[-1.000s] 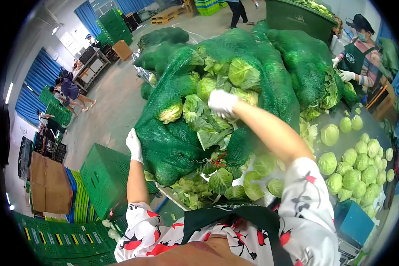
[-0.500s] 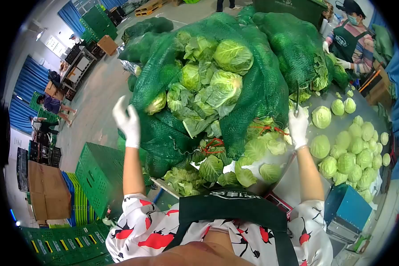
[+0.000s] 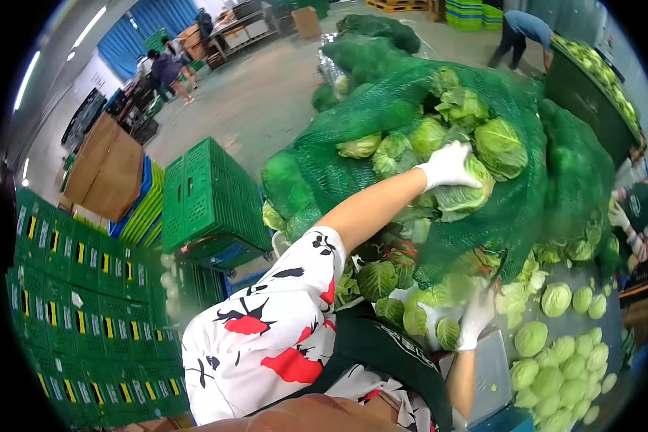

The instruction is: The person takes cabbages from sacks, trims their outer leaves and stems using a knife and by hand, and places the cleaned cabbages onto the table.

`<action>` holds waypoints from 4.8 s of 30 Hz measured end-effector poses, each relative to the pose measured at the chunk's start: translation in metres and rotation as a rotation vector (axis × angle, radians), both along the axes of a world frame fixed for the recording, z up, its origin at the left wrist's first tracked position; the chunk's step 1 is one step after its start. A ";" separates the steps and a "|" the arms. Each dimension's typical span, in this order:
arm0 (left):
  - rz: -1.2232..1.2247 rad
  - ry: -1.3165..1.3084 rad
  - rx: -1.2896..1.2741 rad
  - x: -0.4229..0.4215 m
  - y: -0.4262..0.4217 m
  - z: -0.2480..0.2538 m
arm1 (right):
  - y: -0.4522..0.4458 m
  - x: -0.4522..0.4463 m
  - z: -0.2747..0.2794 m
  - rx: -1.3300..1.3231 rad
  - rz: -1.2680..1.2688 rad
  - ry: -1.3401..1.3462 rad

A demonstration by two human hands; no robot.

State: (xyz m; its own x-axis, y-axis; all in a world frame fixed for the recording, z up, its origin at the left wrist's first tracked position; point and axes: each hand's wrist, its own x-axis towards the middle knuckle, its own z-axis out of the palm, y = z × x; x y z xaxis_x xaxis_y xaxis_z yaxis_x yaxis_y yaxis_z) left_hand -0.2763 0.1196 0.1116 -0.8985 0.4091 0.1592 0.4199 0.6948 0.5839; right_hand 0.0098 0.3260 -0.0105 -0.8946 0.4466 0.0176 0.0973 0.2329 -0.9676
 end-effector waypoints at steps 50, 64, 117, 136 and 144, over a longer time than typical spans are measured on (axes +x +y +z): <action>-0.038 -0.604 -0.158 0.239 -0.011 -0.209 | -0.074 0.076 -0.079 0.706 0.348 -0.592; -0.085 -0.611 -0.246 0.238 -0.001 -0.197 | -0.039 0.035 -0.140 0.837 0.363 -0.843; 0.084 -0.428 -0.084 0.273 -0.090 -0.222 | -0.080 0.007 -0.116 0.551 0.445 -0.429; -0.082 -0.408 -0.182 0.282 -0.083 -0.199 | -0.035 0.048 -0.083 0.790 0.135 -0.389; -0.068 -0.465 -0.330 0.262 -0.065 -0.198 | -0.080 0.057 -0.082 0.674 0.435 -0.406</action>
